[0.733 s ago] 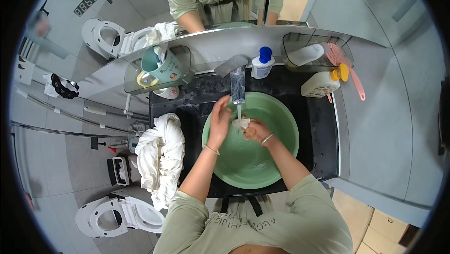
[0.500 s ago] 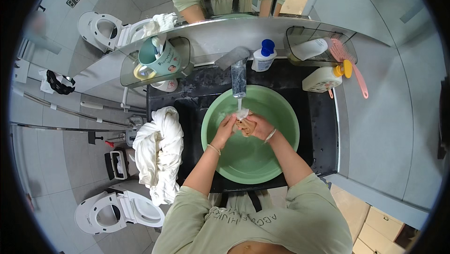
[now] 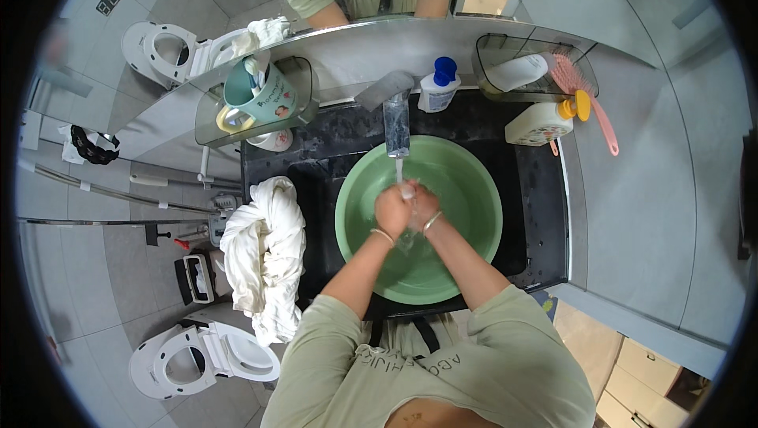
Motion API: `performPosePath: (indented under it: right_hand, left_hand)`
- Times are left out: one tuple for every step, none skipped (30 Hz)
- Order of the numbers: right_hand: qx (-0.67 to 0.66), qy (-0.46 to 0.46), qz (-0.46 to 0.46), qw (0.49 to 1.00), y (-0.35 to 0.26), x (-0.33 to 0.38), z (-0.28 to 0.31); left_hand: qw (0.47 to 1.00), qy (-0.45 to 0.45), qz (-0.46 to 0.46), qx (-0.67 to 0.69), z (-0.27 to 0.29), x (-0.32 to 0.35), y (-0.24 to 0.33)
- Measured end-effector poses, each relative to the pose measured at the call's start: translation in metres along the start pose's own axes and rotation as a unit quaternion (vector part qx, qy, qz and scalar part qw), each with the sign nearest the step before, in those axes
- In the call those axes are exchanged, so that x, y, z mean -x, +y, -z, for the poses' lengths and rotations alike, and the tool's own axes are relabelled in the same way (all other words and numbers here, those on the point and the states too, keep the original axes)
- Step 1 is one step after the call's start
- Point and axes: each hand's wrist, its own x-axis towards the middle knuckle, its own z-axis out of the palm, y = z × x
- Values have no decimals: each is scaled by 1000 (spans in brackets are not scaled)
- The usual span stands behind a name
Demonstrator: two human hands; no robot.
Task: The person washes a beige undergarment insert in a bathroom sink by hand using water and soap, and then carries it to a balcony to hang it on a pink plastic hanger among other drying clothes.
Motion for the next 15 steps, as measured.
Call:
performPosePath:
  right_hand:
    - [31, 56, -63, 996, -19, 30, -24]
    - [54, 53, -75, 994, -33, 40, -35]
    - [74, 55, -90, 992, -42, 47, -39]
    - [87, 59, -102, 989, -48, 51, -39]
    - [34, 50, -36, 998, -35, 31, -12]
    - [-11, 65, -69, 995, -38, 27, -12]
    - [-57, 79, -101, 990, -41, 24, -13]
    - [-102, 96, -132, 981, -44, 22, -14]
    - [-133, 80, -125, 980, -36, 13, -4]
    - [-92, 30, -80, 992, -19, -1, 9]
    - [-9, -14, -4, 1000, -2, -16, 26]
    - [229, -10, 92, 969, 5, -13, 21]
    - [435, 30, 161, 886, 11, -8, 18]
    - [430, 53, 87, 897, 11, 0, 21]
    - [427, 70, 9, 902, -6, 22, -6]
  left_hand:
    - [998, -21, 65, 12, 4, -6, -30]
    - [991, -47, 121, 29, 7, -15, -42]
    - [989, -58, 136, 8, 10, -22, -39]
    - [986, -76, 147, -17, 16, -32, -28]
    - [982, -92, 157, -42, 18, -36, -21]
    - [992, -68, 102, -22, 16, -31, -22]
    - [998, -44, 45, -4, 10, -22, -21]
    - [1000, -20, -13, 14, 3, -11, -19]
    - [995, -82, -7, 59, -4, -1, -6]
    - [998, -55, -26, 19, -8, 2, 7]
    - [998, -32, -46, -20, -13, 4, 18]
    - [997, 0, -57, -59, -14, 9, 20]
    - [993, 11, -85, -82, -14, 6, 6]
    - [999, -38, -4, -38, -7, 5, -4]
    - [994, -77, 80, 7, 6, 0, -17]
